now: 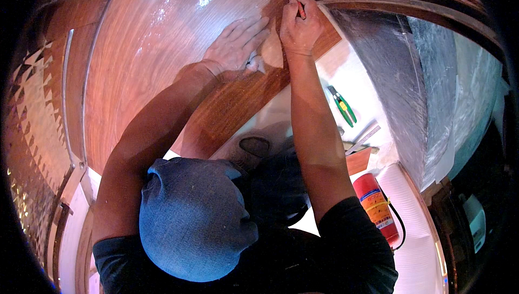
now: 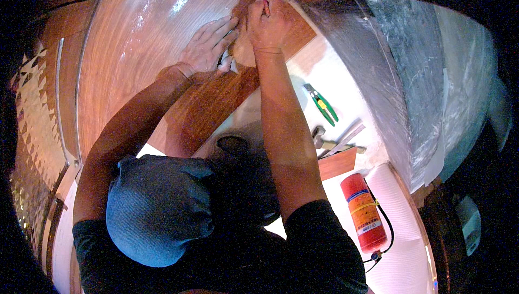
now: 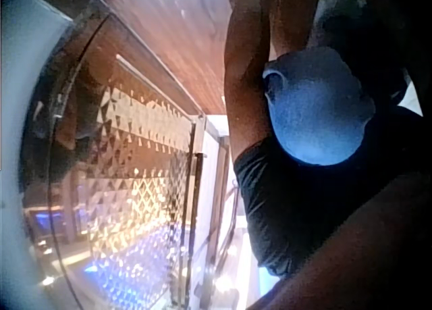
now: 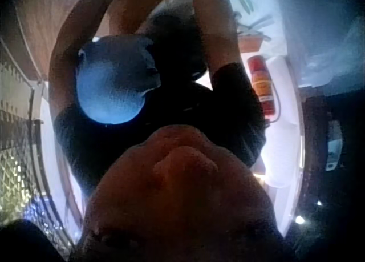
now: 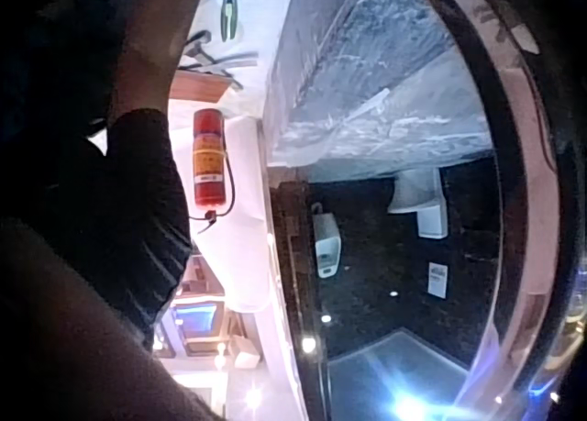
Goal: The person kneels on the floor and installs wooden flooring planks. They use a utility knife to trim the edges of the planks for a precise fit and a pencil to mark cutting lines along the wall.
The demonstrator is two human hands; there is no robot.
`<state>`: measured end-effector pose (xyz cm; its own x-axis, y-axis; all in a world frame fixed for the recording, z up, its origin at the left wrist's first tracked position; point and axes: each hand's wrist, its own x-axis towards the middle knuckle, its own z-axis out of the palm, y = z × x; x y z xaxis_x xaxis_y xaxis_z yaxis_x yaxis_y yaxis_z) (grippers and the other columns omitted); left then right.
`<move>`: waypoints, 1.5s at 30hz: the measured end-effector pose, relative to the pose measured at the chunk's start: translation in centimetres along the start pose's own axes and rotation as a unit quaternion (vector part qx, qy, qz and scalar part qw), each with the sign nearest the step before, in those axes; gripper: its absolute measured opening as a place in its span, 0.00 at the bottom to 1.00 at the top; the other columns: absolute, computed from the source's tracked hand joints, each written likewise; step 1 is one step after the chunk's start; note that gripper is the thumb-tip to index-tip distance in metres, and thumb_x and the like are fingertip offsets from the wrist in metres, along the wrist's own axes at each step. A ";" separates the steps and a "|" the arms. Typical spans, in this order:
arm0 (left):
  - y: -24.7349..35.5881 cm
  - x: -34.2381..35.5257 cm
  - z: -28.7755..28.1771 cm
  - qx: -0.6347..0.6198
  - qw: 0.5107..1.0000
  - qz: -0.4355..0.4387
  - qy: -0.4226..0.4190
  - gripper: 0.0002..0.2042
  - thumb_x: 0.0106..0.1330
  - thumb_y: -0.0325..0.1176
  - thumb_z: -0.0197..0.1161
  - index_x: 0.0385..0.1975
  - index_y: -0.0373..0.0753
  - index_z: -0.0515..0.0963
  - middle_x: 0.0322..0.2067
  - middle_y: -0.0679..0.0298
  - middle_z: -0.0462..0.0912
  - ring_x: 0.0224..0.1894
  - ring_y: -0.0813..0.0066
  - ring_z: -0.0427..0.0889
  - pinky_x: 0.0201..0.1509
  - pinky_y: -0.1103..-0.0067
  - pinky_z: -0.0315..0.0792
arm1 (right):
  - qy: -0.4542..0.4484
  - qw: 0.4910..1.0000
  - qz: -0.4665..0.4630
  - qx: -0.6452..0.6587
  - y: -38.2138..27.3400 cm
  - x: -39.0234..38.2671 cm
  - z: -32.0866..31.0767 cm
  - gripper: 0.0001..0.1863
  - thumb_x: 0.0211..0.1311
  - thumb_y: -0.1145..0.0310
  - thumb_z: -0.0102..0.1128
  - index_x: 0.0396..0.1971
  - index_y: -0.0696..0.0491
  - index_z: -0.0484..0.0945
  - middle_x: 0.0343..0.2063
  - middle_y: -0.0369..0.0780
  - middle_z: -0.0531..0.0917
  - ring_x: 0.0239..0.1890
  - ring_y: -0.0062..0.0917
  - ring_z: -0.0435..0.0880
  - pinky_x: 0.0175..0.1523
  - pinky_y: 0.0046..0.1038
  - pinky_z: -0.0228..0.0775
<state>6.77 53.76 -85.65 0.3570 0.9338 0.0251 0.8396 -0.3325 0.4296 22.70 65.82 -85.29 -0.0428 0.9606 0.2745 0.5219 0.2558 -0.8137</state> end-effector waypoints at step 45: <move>0.5 0.2 -0.8 0.001 1.000 -0.012 -0.009 0.35 0.61 0.42 0.63 0.70 0.39 0.67 0.76 0.58 0.60 0.78 0.62 0.57 0.81 0.62 0.51 | 0.046 0.994 -0.092 -0.032 1.4 0.1 0.3 0.08 0.63 0.68 0.63 0.36 0.56 0.85 0.31 0.45 0.88 0.33 0.38 0.89 0.41 0.34 0.80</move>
<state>7.00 53.90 -84.71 0.3432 0.9393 -0.0015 0.8493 -0.3097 0.4275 23.14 66.28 -86.54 -0.0660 0.8836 0.4635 0.5651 0.4159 -0.7125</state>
